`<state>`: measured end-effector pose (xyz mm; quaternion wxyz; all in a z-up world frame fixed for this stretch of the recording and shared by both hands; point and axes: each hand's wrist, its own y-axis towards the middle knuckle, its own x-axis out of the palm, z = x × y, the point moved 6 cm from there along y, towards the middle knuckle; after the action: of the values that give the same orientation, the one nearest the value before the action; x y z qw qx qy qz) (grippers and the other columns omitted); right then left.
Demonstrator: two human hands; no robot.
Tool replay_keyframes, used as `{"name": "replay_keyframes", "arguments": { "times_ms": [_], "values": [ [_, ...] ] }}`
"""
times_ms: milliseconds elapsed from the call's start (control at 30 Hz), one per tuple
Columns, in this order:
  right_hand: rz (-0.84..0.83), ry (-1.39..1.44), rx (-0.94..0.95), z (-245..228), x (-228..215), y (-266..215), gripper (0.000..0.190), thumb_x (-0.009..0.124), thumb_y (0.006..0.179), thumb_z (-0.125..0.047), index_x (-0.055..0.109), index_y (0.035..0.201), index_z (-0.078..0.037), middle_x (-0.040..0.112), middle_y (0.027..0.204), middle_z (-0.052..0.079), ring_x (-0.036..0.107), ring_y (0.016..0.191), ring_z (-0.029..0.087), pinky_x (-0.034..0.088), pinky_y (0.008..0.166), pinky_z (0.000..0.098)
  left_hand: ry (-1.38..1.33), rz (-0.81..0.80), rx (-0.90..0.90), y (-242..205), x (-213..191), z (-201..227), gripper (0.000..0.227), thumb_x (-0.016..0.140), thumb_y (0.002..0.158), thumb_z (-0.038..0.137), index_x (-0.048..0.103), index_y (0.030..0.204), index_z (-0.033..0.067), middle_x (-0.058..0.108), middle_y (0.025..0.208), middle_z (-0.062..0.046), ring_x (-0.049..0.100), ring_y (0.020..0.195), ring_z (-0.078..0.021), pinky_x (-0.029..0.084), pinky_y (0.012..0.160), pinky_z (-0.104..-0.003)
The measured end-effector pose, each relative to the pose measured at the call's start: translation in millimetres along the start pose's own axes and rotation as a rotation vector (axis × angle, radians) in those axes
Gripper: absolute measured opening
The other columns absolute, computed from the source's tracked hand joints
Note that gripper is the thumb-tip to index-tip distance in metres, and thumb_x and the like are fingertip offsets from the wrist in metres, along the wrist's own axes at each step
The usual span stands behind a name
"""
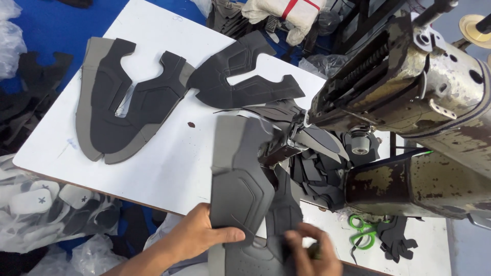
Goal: The person sews gray and black synthetic material parts using an industrial sewing machine. They guide the material under the needle, stitch along the edges, and then use green-handled scissors to cut the thread. The person repeats this process for multiple parts, handling them one at a time.
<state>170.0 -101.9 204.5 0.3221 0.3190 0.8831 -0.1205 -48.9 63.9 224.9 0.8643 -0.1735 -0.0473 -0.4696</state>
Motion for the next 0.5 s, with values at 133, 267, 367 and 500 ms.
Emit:
{"name": "replay_keyframes", "arguments": {
  "times_ms": [133,267,367,500],
  "values": [
    [0.076,0.123,0.437,164,-11,-3,0.037,0.075,0.096,-0.014,0.071,0.126,0.007,0.073,0.093,0.027,0.061,0.08,0.04,0.045,0.074,0.0487,-0.042,0.098,-0.146,6,1,-16,0.052,0.087,0.074,0.036,0.074,0.109,0.0003,0.079,0.093,-0.009,0.074,0.086,-0.0165,0.061,0.076,-0.03],
    [0.049,0.561,0.395,133,-9,-19,0.05,0.069,0.088,-0.004,0.059,0.135,0.009,0.067,0.108,0.028,0.058,0.096,0.039,0.04,0.086,0.0457,-0.044,0.081,-0.088,12,12,-5,0.051,0.086,0.076,0.038,0.074,0.109,0.0016,0.079,0.095,-0.008,0.072,0.087,-0.0145,0.06,0.076,-0.029],
    [0.059,0.663,0.266,14,-17,-9,0.062,0.072,0.079,0.0,0.055,0.138,0.007,0.072,0.123,0.021,0.07,0.112,0.027,0.051,0.099,0.0384,0.049,0.136,-0.19,14,9,-9,0.048,0.087,0.073,0.036,0.075,0.104,0.002,0.08,0.089,-0.01,0.076,0.081,-0.0163,0.061,0.073,-0.029],
    [0.112,0.66,0.189,2,-16,-10,0.061,0.071,0.08,0.005,0.055,0.138,0.009,0.072,0.121,0.023,0.07,0.112,0.029,0.053,0.099,0.0421,-0.003,0.146,-0.134,15,9,-5,0.046,0.087,0.074,0.034,0.075,0.105,0.0016,0.081,0.091,-0.009,0.077,0.082,-0.0159,0.062,0.074,-0.029]
  ]
}}
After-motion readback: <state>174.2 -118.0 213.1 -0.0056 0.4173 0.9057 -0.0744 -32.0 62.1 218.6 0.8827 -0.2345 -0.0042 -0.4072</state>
